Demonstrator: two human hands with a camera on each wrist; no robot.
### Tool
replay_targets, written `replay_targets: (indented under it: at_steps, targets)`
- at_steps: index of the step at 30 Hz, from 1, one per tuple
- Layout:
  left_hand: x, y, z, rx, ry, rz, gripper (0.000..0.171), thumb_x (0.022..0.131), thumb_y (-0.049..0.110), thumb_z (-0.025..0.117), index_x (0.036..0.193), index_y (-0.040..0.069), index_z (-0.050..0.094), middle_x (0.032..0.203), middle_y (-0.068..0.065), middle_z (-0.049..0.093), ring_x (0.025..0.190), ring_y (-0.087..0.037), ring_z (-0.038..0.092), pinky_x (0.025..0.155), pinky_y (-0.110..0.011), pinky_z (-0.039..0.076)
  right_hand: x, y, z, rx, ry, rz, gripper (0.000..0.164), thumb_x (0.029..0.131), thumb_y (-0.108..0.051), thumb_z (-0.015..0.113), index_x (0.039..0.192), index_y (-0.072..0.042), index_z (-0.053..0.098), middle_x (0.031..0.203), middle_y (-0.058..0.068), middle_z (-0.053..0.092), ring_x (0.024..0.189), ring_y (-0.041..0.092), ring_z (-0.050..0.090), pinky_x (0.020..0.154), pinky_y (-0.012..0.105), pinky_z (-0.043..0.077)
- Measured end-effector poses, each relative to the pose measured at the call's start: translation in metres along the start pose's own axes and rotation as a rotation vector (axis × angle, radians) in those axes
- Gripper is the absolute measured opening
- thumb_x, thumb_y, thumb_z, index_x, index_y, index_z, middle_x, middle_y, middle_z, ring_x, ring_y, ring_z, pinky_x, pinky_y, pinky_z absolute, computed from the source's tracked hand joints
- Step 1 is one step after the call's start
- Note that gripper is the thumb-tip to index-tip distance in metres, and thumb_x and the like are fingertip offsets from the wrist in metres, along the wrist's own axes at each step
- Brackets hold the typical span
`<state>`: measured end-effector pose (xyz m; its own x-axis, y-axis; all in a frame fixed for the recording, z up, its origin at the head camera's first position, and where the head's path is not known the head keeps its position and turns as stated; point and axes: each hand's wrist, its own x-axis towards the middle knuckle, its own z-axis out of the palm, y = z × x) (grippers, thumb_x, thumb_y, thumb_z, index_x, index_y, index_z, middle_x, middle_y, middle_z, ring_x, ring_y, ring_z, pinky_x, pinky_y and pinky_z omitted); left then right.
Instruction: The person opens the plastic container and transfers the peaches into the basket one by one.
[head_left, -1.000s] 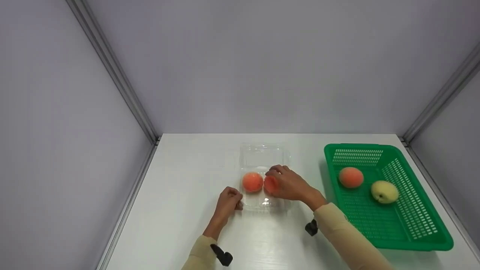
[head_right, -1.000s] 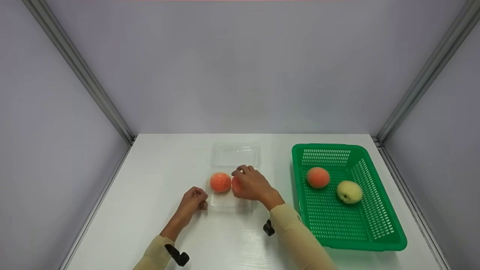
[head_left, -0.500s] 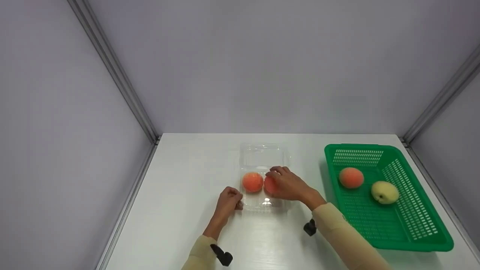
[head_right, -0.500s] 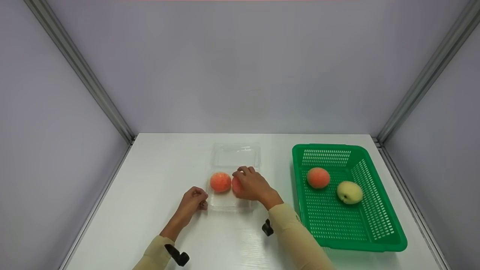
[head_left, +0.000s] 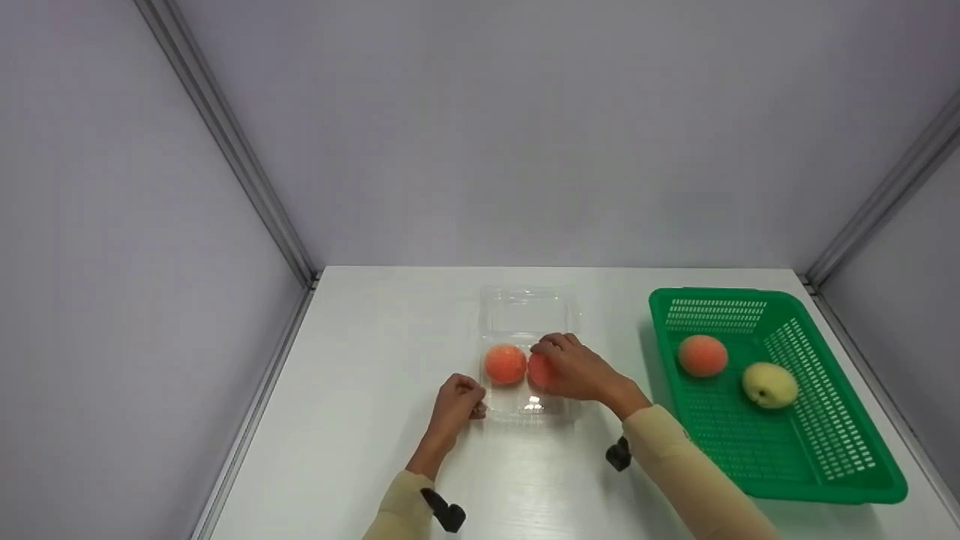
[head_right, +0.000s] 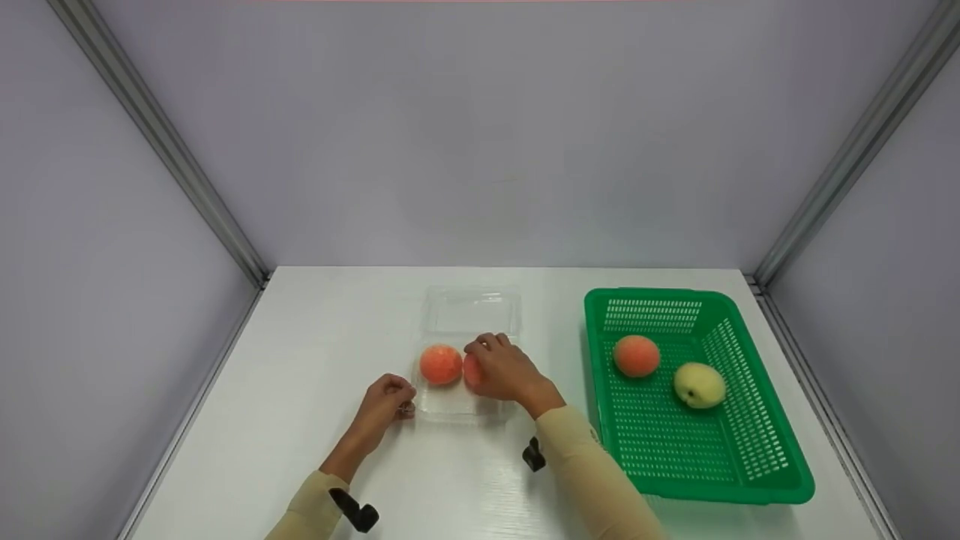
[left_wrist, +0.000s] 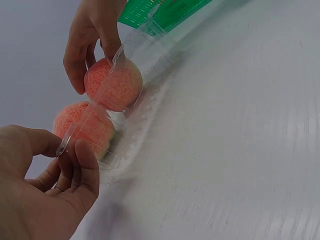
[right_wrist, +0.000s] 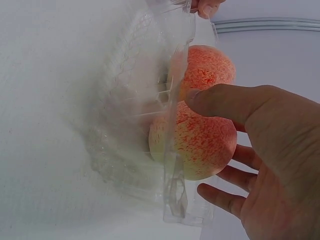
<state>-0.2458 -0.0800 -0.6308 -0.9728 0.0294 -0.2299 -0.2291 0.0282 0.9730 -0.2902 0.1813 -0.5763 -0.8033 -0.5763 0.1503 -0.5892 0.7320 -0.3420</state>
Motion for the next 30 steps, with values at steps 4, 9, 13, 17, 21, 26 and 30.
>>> replay_targets:
  at_steps: [4, 9, 13, 17, 21, 26, 30]
  targets:
    - [0.001, 0.001, 0.001, 0.006, 0.013, -0.008, 0.021, 0.101, 0.009, 0.063, 0.117, -0.003, 0.056, 0.098, -0.011, 0.064, 0.077, -0.015, 0.062, 0.071, -0.033, 0.063, 0.0, 0.0, 0.001, -0.022, 0.037, -0.047, 0.053, 0.087, -0.017, 0.088, 0.132, -0.003, 0.065, 0.134, 0.019, 0.064, 0.123, 0.039, 0.059, 0.096, 0.053, 0.063]
    - [0.001, 0.003, 0.003, 0.026, 0.042, -0.012, 0.025, 0.099, 0.007, 0.065, 0.119, -0.005, 0.056, 0.099, -0.009, 0.06, 0.08, -0.015, 0.062, 0.07, -0.028, 0.063, 0.001, 0.0, 0.001, -0.022, 0.02, -0.037, 0.051, 0.089, -0.014, 0.086, 0.133, -0.004, 0.065, 0.136, 0.018, 0.063, 0.124, 0.038, 0.058, 0.099, 0.052, 0.062]
    - [0.001, 0.004, 0.004, 0.036, 0.058, -0.016, 0.027, 0.099, 0.007, 0.065, 0.121, -0.006, 0.056, 0.098, -0.009, 0.06, 0.081, -0.015, 0.062, 0.071, -0.028, 0.063, 0.002, 0.0, 0.002, -0.007, 0.008, -0.02, 0.05, 0.089, -0.015, 0.086, 0.134, -0.004, 0.065, 0.137, 0.017, 0.063, 0.125, 0.037, 0.058, 0.099, 0.051, 0.062]
    - [0.003, 0.005, 0.004, 0.04, 0.062, -0.015, 0.027, 0.099, 0.009, 0.066, 0.12, -0.005, 0.057, 0.098, -0.009, 0.06, 0.081, -0.014, 0.062, 0.072, -0.028, 0.063, 0.003, 0.0, 0.002, -0.007, 0.011, -0.022, 0.05, 0.09, -0.016, 0.086, 0.133, -0.004, 0.065, 0.135, 0.017, 0.063, 0.122, 0.036, 0.058, 0.098, 0.051, 0.063]
    - [0.004, 0.006, 0.003, 0.033, 0.054, -0.011, 0.026, 0.099, 0.009, 0.067, 0.12, -0.005, 0.058, 0.098, -0.008, 0.061, 0.079, -0.013, 0.061, 0.07, -0.027, 0.062, 0.004, 0.001, 0.003, 0.01, -0.007, -0.003, 0.05, 0.091, -0.017, 0.085, 0.135, -0.005, 0.065, 0.138, 0.017, 0.062, 0.124, 0.036, 0.057, 0.1, 0.051, 0.062]
    - [0.002, 0.007, 0.003, 0.031, 0.045, 0.005, 0.026, 0.099, 0.006, 0.066, 0.12, -0.007, 0.058, 0.095, -0.007, 0.061, 0.076, -0.012, 0.06, 0.068, -0.026, 0.062, 0.006, 0.002, 0.004, 0.027, -0.029, 0.022, 0.051, 0.091, -0.018, 0.084, 0.136, -0.007, 0.064, 0.141, 0.016, 0.061, 0.128, 0.036, 0.056, 0.103, 0.052, 0.061]
    - [-0.003, 0.011, 0.003, 0.031, 0.035, 0.013, 0.027, 0.099, 0.003, 0.064, 0.121, -0.01, 0.057, 0.094, -0.008, 0.061, 0.075, -0.014, 0.061, 0.07, -0.031, 0.063, 0.006, 0.002, 0.005, 0.032, -0.045, 0.042, 0.053, 0.091, -0.019, 0.084, 0.138, -0.007, 0.063, 0.141, 0.016, 0.06, 0.128, 0.036, 0.055, 0.102, 0.053, 0.061]
